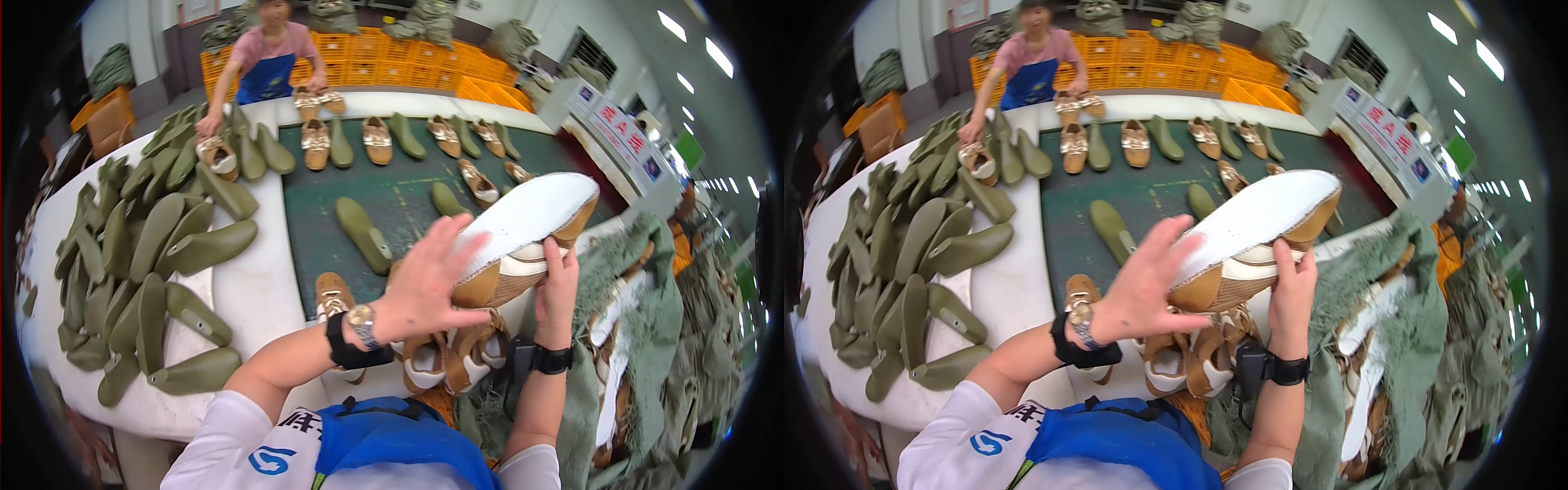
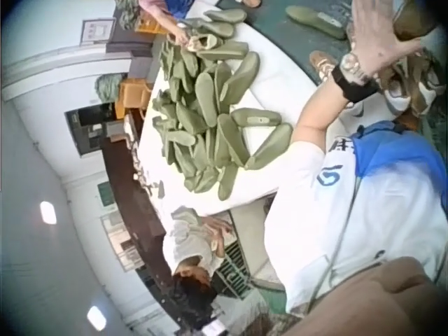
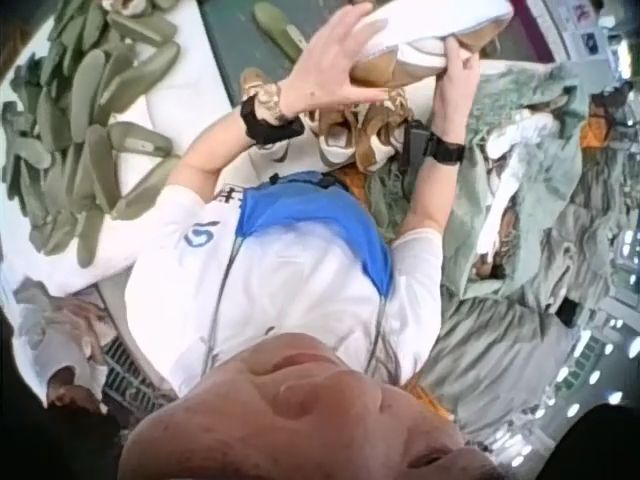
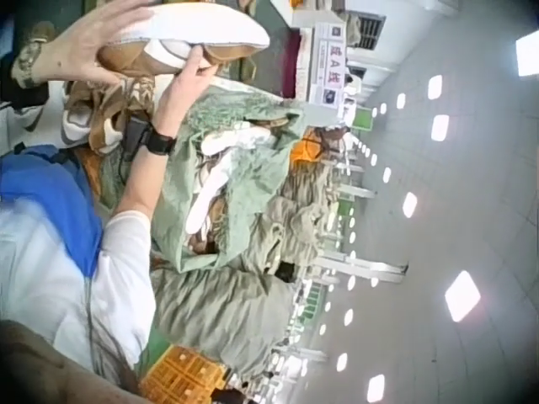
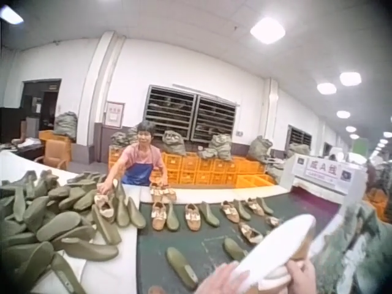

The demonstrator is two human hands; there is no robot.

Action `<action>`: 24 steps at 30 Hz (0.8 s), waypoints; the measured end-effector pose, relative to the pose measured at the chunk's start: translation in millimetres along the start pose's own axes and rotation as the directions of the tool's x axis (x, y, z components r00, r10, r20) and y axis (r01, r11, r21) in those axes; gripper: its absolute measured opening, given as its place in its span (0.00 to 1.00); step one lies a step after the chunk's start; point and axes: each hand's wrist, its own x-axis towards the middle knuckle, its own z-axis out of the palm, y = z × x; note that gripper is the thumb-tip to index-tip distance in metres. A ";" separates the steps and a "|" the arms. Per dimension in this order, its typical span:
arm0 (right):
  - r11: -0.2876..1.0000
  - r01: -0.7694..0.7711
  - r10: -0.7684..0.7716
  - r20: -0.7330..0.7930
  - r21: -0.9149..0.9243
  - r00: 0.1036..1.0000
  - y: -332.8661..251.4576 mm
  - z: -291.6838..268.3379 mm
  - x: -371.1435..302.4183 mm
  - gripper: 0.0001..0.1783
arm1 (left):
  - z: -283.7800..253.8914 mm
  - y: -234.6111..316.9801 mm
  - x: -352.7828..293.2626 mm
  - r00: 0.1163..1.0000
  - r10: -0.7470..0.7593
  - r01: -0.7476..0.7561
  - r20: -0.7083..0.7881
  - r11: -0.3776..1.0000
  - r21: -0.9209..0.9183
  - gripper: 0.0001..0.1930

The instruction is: The person is assembling shoe parts and placing them on an assembly line conveyor belt.

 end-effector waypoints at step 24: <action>0.674 0.497 -0.133 0.573 -0.546 0.809 25.8 113.6 -29.0 0.25 | -57.0 -49.0 -35.4 0.959 -0.142 0.195 -0.246 0.958 0.208 0.26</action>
